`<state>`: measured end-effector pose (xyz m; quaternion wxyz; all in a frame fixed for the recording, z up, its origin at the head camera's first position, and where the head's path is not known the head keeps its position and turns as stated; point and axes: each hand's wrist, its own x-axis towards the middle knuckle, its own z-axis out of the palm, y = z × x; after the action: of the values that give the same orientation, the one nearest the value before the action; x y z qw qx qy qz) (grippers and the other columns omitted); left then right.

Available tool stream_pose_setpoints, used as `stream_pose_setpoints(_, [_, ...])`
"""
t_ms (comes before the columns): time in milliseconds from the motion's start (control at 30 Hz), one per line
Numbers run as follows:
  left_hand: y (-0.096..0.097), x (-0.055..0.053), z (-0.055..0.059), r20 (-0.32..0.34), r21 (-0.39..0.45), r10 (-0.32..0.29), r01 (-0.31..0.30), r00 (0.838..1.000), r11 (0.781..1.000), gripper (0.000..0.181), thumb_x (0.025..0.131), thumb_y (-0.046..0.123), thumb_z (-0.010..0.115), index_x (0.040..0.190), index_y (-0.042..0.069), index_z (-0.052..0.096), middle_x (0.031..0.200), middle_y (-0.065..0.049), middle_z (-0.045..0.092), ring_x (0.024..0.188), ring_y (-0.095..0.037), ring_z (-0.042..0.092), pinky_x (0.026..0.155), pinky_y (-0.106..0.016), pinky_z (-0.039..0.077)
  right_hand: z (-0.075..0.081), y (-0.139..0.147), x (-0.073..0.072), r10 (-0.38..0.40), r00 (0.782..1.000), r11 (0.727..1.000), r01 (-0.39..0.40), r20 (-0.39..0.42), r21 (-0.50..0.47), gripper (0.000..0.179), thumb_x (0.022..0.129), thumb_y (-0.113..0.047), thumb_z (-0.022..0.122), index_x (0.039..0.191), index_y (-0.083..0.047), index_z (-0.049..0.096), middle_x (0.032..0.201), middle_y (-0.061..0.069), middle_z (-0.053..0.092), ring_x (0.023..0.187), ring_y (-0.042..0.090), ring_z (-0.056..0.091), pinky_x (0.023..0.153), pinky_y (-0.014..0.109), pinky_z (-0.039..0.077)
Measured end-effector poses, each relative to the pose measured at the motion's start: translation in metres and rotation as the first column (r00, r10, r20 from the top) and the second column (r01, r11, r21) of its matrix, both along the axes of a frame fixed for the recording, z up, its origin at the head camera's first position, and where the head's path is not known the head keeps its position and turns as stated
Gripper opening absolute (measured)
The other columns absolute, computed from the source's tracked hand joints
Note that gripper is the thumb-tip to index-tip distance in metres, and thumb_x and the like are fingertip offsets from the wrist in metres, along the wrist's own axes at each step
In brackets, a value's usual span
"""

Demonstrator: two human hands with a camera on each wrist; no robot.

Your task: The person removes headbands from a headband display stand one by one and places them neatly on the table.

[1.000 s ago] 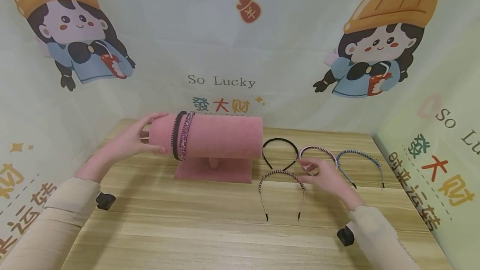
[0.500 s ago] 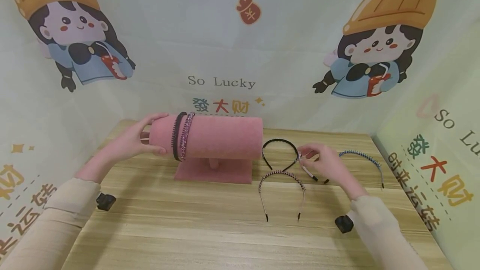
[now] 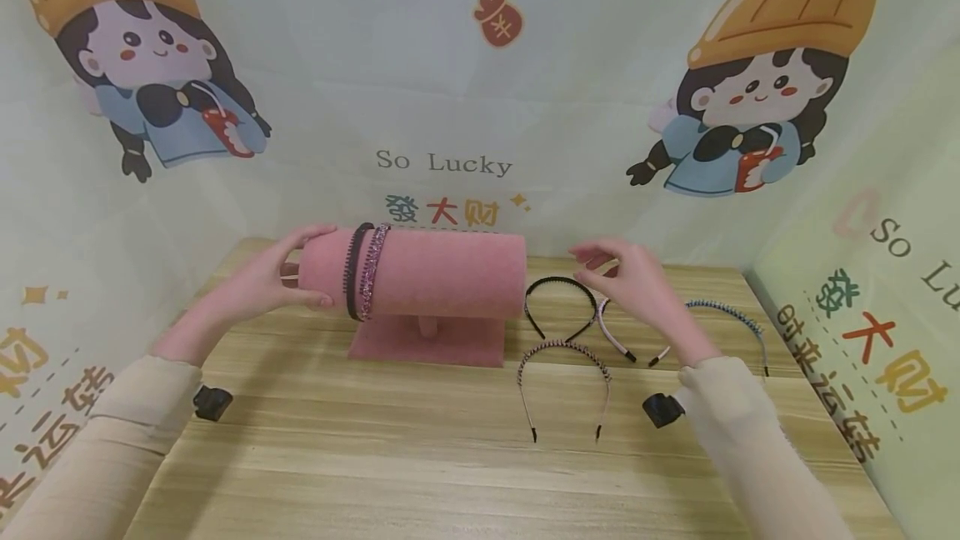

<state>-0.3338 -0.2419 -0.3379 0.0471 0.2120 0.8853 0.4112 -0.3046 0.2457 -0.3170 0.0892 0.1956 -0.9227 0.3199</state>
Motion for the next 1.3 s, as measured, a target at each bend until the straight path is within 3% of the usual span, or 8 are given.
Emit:
stream_pose_setpoints(267, [-0.001, 0.001, -0.001, 0.013, 0.019, -0.001, 0.001, 1.0, 1.0, 0.099, 0.079, 0.022, 0.083, 0.157, 0.03, 0.022, 0.161, -0.012, 0.029, 0.135, -0.047, 0.047, 0.106, -0.053, 0.05, 0.018, -0.024, -0.006, -0.029, 0.998, 0.998, 0.025, -0.054, -0.062, 0.033, 0.096, -0.023, 0.065, 0.127, -0.012, 0.065, 0.118, 0.01, 0.072, 0.105, 0.023, 0.066, 0.083, 0.017, 0.053])
stream_pose_setpoints(433, [0.0, 0.002, -0.001, 0.013, 0.019, -0.003, 0.002, 1.0, 1.0, 0.099, 0.079, 0.021, 0.083, 0.157, 0.03, 0.021, 0.161, -0.013, 0.029, 0.135, -0.047, 0.047, 0.107, -0.054, 0.049, 0.029, -0.046, -0.009, -0.042, 0.993, 0.994, 0.03, -0.114, -0.101, 0.032, 0.095, -0.02, 0.066, 0.126, -0.012, 0.066, 0.115, 0.009, 0.073, 0.102, 0.021, 0.067, 0.083, 0.024, 0.057])
stream_pose_setpoints(633, [0.0, 0.003, -0.001, 0.012, 0.013, -0.001, 0.001, 1.0, 1.0, 0.099, 0.079, 0.021, 0.083, 0.157, 0.029, 0.021, 0.16, -0.013, 0.029, 0.135, -0.047, 0.047, 0.107, -0.054, 0.049, 0.037, -0.072, -0.012, -0.015, 0.992, 0.987, -0.006, -0.128, -0.161, 0.034, 0.094, -0.013, 0.066, 0.128, -0.009, 0.065, 0.12, 0.012, 0.071, 0.104, 0.024, 0.067, 0.086, 0.039, 0.059])
stream_pose_setpoints(900, [0.0, 0.002, 0.0, 0.025, 0.014, 0.0, 0.0, 1.0, 1.0, 0.101, 0.079, 0.023, 0.084, 0.157, 0.03, 0.021, 0.16, -0.013, 0.031, 0.134, -0.046, 0.048, 0.105, -0.053, 0.051, 0.042, -0.105, -0.015, 0.015, 0.992, 0.963, -0.049, -0.127, -0.265, 0.038, 0.093, -0.013, 0.067, 0.13, -0.008, 0.062, 0.121, 0.012, 0.069, 0.105, 0.023, 0.066, 0.087, 0.038, 0.059])
stream_pose_setpoints(1300, [0.002, 0.002, 0.001, 0.013, 0.013, -0.001, 0.001, 1.0, 1.0, 0.1, 0.079, 0.021, 0.083, 0.157, 0.027, 0.02, 0.16, -0.013, 0.03, 0.134, -0.047, 0.048, 0.105, -0.053, 0.051, 0.047, -0.156, -0.023, 0.044, 0.993, 0.95, -0.075, -0.108, -0.303, 0.041, 0.094, -0.015, 0.065, 0.135, -0.014, 0.059, 0.119, 0.006, 0.067, 0.106, 0.019, 0.064, 0.09, 0.033, 0.058])
